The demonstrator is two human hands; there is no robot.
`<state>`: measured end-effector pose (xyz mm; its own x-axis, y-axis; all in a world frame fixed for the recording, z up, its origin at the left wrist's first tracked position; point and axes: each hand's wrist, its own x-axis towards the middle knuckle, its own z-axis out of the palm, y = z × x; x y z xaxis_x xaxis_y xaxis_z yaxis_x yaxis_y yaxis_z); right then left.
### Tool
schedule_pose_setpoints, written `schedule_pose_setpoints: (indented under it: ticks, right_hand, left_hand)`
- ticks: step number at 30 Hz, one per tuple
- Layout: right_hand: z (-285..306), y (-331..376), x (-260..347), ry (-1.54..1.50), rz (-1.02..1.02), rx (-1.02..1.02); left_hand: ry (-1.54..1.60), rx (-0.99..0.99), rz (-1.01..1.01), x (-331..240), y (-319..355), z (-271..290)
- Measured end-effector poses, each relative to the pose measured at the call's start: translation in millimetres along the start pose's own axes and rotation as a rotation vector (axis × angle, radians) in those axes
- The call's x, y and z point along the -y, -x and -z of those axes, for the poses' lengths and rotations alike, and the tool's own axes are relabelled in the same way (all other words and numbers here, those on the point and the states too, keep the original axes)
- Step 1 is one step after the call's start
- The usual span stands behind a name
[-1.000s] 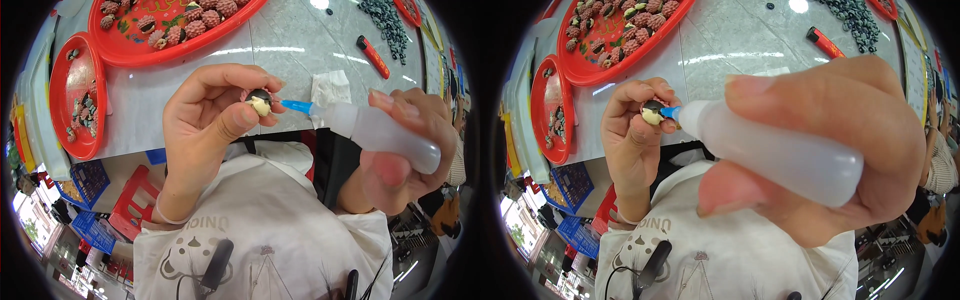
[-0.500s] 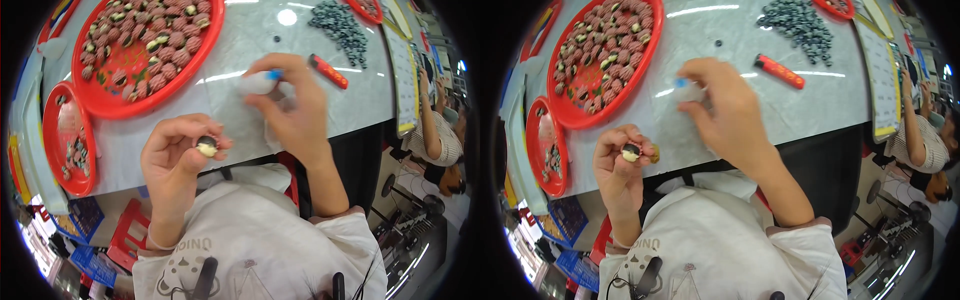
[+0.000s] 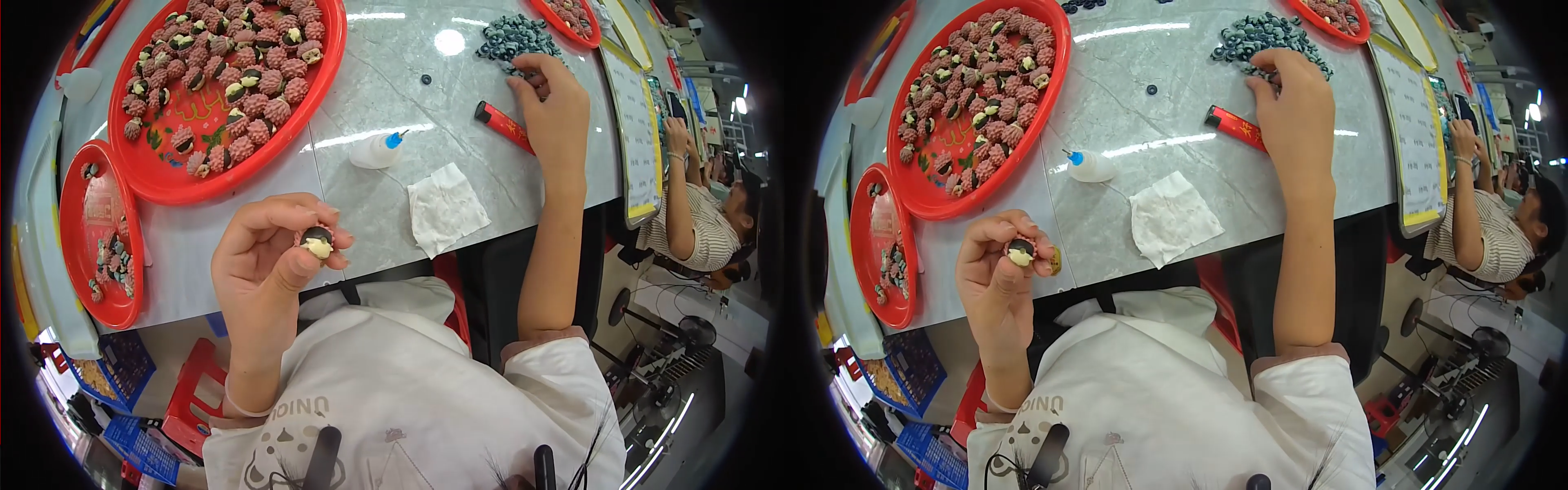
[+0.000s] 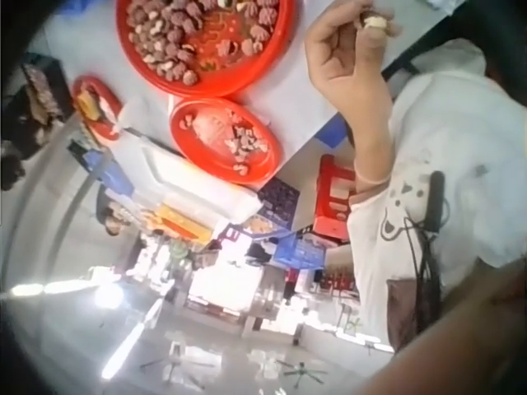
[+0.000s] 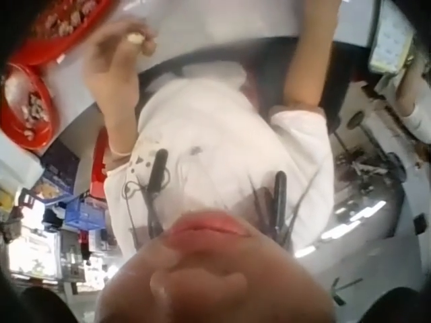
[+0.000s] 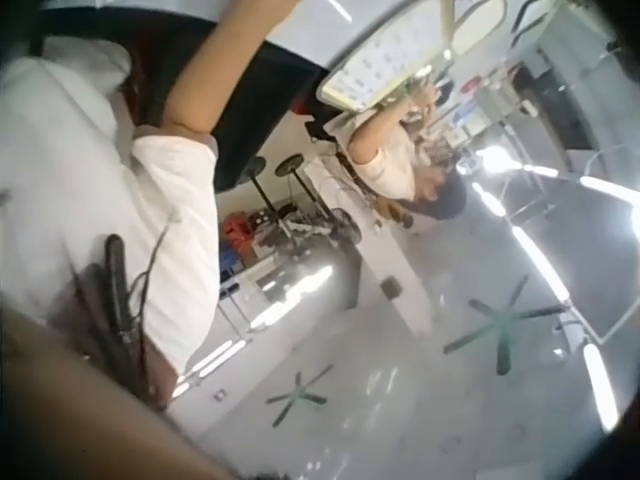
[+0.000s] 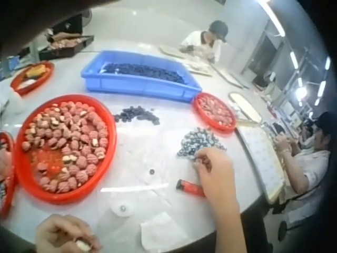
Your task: The person assembles small figurines by applying glue to figurine heads with a glue dispenser bottle, attaching figurine bodies to the heads by hand, and placing the assembled figurines into a tray.
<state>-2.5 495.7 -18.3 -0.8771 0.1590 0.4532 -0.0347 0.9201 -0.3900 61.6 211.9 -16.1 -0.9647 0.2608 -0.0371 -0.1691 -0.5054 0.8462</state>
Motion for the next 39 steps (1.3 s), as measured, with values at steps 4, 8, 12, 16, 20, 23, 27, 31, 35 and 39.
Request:
schedule_pose_setpoints:
  ticks: [4, 8, 12, 16, 20, 23, 27, 31, 35, 39]
  right_hand:
    - [4, 1, 7, -0.088, -0.030, 0.052]
    - [25, 15, 27, -0.830, -0.300, 0.104]
    - [40, 33, 45, -1.282, -0.324, 0.290]
    - [32, 47, 61, -1.599, -0.261, 0.443]
    - [34, 56, 75, -1.620, -0.356, 0.679]
    - [30, 61, 91, -1.643, -0.367, 0.656]
    - [30, 69, 109, -1.380, -0.186, 0.463]
    - [28, 68, 110, -1.204, 0.059, 0.431]
    - [26, 70, 114, -1.025, 0.294, 0.257]
    - [26, 65, 117, -0.910, 0.466, 0.196]
  left_hand:
    - [-0.003, 0.009, -0.016, 0, 2, 2]
    - [0.008, 0.007, 0.000, -2, 4, 5]
    - [0.096, 0.043, 0.010, -2, 3, 0]
    - [0.178, 0.108, 0.016, 1, 1, -8]
    - [0.001, 0.051, 0.093, 0, 2, -18]
    - [-0.048, 0.049, 0.061, 2, 3, -18]
    - [-0.073, 0.037, 0.059, 1, 7, -16]
    - [-0.107, 0.035, 0.057, 0, 9, -14]
    - [-0.103, 0.048, 0.075, 2, 9, -11]
    - [-0.142, 0.122, -0.086, 5, 10, -4]
